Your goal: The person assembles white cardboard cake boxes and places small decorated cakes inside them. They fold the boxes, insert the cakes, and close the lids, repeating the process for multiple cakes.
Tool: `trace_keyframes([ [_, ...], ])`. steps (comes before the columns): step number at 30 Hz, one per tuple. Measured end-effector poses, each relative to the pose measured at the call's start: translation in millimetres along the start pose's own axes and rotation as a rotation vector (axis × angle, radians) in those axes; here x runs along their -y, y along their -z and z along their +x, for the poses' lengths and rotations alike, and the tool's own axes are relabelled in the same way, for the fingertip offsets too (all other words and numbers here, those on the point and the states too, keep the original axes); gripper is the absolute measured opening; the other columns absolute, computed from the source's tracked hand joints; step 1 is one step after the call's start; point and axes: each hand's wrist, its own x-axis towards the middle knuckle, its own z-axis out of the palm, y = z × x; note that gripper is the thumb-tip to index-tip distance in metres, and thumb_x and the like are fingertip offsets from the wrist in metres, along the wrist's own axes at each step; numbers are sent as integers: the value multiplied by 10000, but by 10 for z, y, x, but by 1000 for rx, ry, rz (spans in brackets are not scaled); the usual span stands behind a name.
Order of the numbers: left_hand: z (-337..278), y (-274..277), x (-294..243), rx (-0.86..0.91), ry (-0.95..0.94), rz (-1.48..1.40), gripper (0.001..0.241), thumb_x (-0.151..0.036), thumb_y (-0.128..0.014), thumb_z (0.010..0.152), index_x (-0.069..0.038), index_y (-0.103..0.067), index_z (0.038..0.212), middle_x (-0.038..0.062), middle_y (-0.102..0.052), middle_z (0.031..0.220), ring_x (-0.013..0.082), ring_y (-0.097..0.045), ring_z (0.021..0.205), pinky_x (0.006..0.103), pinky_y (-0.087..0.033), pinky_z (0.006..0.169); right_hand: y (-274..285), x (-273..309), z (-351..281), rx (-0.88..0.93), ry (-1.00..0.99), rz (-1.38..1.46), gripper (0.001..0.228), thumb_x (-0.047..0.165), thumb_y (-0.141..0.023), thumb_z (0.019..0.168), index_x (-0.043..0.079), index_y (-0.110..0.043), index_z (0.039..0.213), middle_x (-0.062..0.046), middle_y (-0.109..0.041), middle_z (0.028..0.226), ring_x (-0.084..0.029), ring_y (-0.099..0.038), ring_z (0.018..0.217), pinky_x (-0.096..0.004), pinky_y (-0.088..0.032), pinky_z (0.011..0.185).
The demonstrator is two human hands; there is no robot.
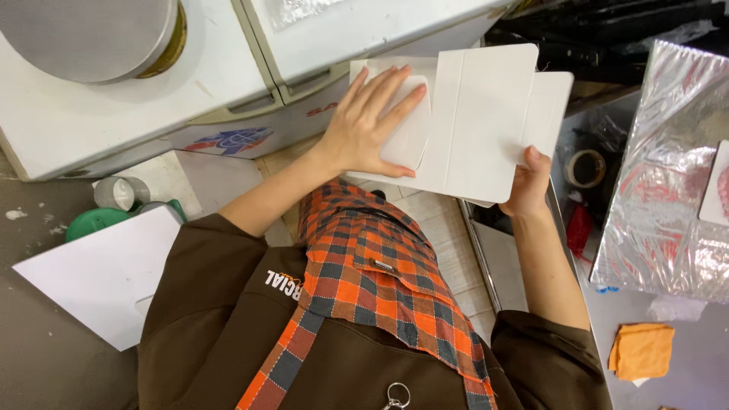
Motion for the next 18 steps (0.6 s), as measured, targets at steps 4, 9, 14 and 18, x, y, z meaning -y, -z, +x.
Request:
trace_keyframes([
  [4, -79, 188, 105, -156, -77, 123, 959, -886, -608, 822, -131, -626, 1413, 252, -558, 1398, 400, -612, 1234, 621, -496, 1070, -223, 152, 60, 78, -116, -457, 627, 136, -713, 853, -51, -486, 1407, -127, -620, 1210, -198, -610, 1083, -309, -518, 842],
  [9, -307, 507, 340, -210, -147, 189, 565, -559, -708, 1013, -116, -688, 1362, 83, -687, 1196, 225, -696, 982, 371, -595, 844, -774, 229, 305, 1, -79, -522, 511, 72, -667, 836, -44, -558, 1322, -76, -671, 1121, -199, -638, 1037, -309, -530, 872],
  [14, -482, 686, 650, -251, -32, 55, 359, -324, -840, 988, -122, -739, 1267, -24, -686, 959, 122, -665, 777, 283, -558, 645, -1073, 118, 411, 49, -134, -758, 430, 56, -669, 863, -71, -631, 1272, -122, -677, 1113, -220, -623, 1021, -328, -499, 880],
  [18, -509, 984, 781, -220, 76, -19, 355, -342, -870, 958, -167, -708, 1222, -15, -662, 1019, 139, -661, 896, 294, -583, 755, -1512, 156, 450, -27, -51, -629, 525, 41, -654, 814, -56, -583, 1325, -139, -649, 1171, -228, -635, 1063, -346, -532, 922],
])
